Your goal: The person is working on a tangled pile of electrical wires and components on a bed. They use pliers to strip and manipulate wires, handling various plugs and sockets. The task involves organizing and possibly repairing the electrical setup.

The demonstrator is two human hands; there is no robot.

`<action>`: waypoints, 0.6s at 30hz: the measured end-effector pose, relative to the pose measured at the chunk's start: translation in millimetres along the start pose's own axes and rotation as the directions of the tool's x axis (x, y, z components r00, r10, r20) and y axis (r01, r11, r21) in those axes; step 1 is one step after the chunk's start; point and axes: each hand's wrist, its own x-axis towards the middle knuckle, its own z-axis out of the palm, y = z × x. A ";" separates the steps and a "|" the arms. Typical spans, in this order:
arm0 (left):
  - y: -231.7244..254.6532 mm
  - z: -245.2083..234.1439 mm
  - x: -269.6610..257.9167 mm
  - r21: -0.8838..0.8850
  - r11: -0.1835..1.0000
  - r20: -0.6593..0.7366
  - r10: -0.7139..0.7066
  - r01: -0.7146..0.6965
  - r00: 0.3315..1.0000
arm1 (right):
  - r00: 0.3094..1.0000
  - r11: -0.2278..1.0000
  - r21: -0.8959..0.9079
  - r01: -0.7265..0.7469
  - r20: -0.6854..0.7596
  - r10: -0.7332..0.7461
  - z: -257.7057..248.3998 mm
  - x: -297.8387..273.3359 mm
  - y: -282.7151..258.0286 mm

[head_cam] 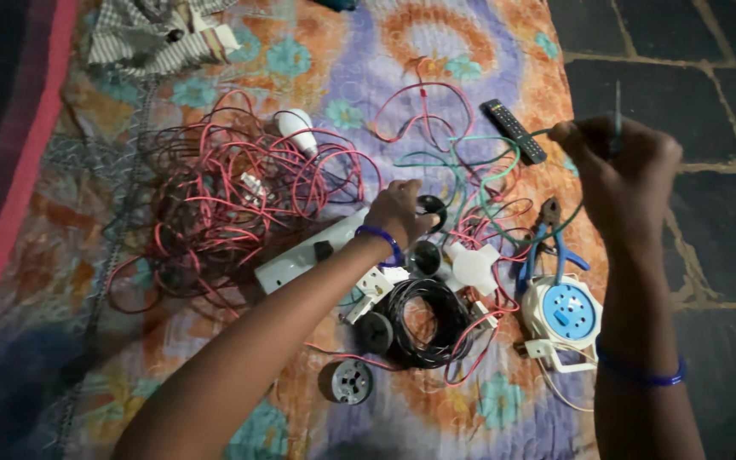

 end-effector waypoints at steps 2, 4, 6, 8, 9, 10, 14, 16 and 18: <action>-3.0 20.9 7.3 -0.057 0.997 0.053 -0.056 0.059 0.997 | 0.998 0.996 0.062 -0.068 0.016 0.067 -1.5 -2.1 -5.2; -6.1 35.1 13.7 -0.138 0.987 0.078 -0.066 0.077 0.995 | 0.995 0.988 0.121 -0.095 0.037 0.091 -4.5 -2.1 -3.1; -8.7 42.3 20.0 -0.241 0.969 0.070 -0.035 0.051 0.997 | 0.996 0.980 0.182 -0.082 0.058 0.073 -6.7 -1.2 6.8; -14.5 40.7 27.3 -0.265 0.946 0.128 -0.160 0.190 0.979 | 0.991 0.994 0.064 0.087 0.095 -0.093 -15.3 0.2 23.0; -18.8 38.9 32.4 -0.273 0.927 0.158 -0.222 0.258 0.962 | 0.978 0.985 0.008 0.173 0.120 -0.172 -21.0 1.4 33.5; -23.7 37.7 40.5 -0.276 0.929 0.076 -0.235 0.247 0.969 | 0.970 0.950 -0.212 0.228 0.131 -0.203 -25.0 5.5 46.1; -49.0 38.5 81.5 -0.286 0.920 -0.130 -0.315 0.269 0.940 | 0.948 0.673 -0.676 0.300 0.135 -0.287 -36.1 8.6 103.9; -61.1 39.2 100.9 -0.297 0.911 -0.167 -0.346 0.288 0.923 | 0.951 0.619 -0.743 0.255 0.076 -0.301 -45.9 1.1 128.9; -65.7 34.4 112.5 -0.308 0.909 -0.203 -0.351 0.281 0.914 | 0.955 0.575 -0.800 0.170 -0.011 -0.298 -56.1 -5.7 145.9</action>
